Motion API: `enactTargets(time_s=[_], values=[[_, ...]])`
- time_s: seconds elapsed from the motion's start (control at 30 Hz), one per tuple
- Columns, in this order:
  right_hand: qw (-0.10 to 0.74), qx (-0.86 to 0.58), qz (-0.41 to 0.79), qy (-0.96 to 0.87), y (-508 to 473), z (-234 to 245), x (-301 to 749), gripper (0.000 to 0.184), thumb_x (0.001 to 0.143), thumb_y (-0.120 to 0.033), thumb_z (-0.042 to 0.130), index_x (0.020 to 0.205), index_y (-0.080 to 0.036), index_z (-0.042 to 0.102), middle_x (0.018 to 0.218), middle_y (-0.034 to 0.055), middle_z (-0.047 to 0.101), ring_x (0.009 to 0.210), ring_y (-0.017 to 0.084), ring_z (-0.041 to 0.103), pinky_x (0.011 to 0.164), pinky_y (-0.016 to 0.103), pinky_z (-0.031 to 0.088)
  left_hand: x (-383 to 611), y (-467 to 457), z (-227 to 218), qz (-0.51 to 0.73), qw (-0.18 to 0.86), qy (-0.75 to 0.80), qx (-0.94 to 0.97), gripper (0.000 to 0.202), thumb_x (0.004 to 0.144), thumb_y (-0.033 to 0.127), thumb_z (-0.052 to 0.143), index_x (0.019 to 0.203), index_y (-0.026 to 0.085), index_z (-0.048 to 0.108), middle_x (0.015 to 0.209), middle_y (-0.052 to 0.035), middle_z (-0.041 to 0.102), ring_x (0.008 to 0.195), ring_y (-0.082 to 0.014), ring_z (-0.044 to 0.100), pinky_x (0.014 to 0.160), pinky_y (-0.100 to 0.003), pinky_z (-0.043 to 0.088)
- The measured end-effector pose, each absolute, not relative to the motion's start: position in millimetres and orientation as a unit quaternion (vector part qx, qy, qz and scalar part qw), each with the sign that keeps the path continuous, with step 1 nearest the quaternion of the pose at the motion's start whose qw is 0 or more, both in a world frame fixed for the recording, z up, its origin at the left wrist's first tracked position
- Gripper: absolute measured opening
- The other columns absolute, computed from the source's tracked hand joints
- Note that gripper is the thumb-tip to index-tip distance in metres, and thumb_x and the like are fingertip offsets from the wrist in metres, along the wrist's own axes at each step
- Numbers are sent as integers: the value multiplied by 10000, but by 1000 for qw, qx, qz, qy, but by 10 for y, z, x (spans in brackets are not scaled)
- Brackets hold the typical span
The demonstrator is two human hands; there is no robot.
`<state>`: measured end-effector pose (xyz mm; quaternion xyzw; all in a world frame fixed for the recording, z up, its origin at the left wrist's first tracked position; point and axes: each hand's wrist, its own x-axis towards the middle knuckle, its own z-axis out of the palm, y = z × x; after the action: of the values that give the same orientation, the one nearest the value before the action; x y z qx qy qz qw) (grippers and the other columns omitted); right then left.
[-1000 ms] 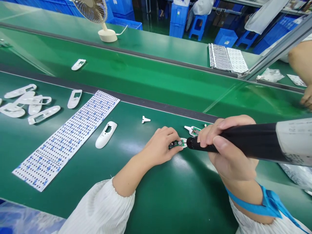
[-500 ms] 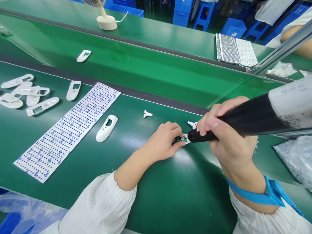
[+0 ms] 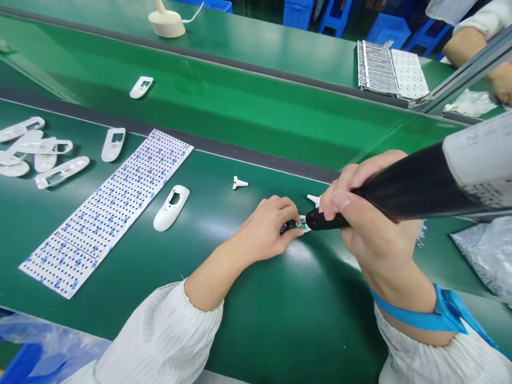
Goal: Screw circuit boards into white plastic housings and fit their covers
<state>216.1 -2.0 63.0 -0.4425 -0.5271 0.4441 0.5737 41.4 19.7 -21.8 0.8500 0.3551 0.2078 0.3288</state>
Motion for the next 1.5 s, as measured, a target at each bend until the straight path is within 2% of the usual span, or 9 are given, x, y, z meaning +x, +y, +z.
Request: enactTargets(time_s=[0.27,0.37,0.47,0.57,0.63,0.87,1.13,1.37,1.5], values=[[625,-383,417,-538,29,634,2221,178,842,-236,738,988,-249,637,674,-42,617,572,188,618,613,374,536,388,207,-204,201,323,343,859,159,947,351,683,997,204,647,1059,-42,678,988,-231,605,896,-383,456],[742,-361,300,-479,109,812,2482,242,847,-409,699,954,-192,692,648,-8,621,583,209,646,576,364,543,314,219,-115,180,319,357,859,379,879,450,771,1156,228,639,1174,-46,688,1082,-250,606,954,-404,449],[805,-410,192,-383,158,955,2809,500,904,-644,548,752,-186,677,575,-3,497,513,184,591,436,308,453,166,228,-8,153,298,383,861,726,742,546,866,1339,258,570,1317,-54,652,1197,-290,571,1017,-440,419],[776,-484,285,-287,115,857,3005,715,957,-764,237,608,-225,551,511,-6,395,376,157,440,316,291,276,12,232,39,126,283,407,859,672,747,501,877,1310,267,597,1303,-36,658,1179,-283,577,1019,-441,411],[767,-490,357,-209,60,640,3015,739,934,-802,164,587,-234,485,485,-1,396,359,148,393,312,283,251,-49,235,25,117,279,417,857,599,758,462,878,1263,259,630,1250,-28,676,1145,-273,582,1002,-431,414],[793,-456,367,-168,17,-110,2849,709,735,-895,540,742,-190,614,576,11,540,423,159,486,344,291,367,-12,236,-51,120,271,401,867,369,817,434,835,1129,273,722,1101,-12,677,1032,-235,584,940,-397,419],[800,-460,352,-157,123,-224,2888,674,762,-842,602,807,-171,631,593,8,581,434,154,514,337,272,401,-237,287,31,72,225,412,880,308,938,386,712,1238,326,676,1202,-28,658,1166,-263,557,979,-428,422],[826,-460,276,-174,148,-247,2877,644,824,-797,598,814,-155,649,573,21,600,420,147,500,344,266,388,-730,331,-30,41,112,475,872,364,918,240,663,1232,420,699,1369,-8,624,1290,-328,529,957,-483,490],[865,-448,164,-158,214,73,3109,466,838,-620,677,717,-173,628,682,29,650,573,154,617,498,267,526,-793,324,-9,54,67,481,873,450,907,196,554,1282,407,684,1412,-22,619,1285,-352,552,896,-507,534]])
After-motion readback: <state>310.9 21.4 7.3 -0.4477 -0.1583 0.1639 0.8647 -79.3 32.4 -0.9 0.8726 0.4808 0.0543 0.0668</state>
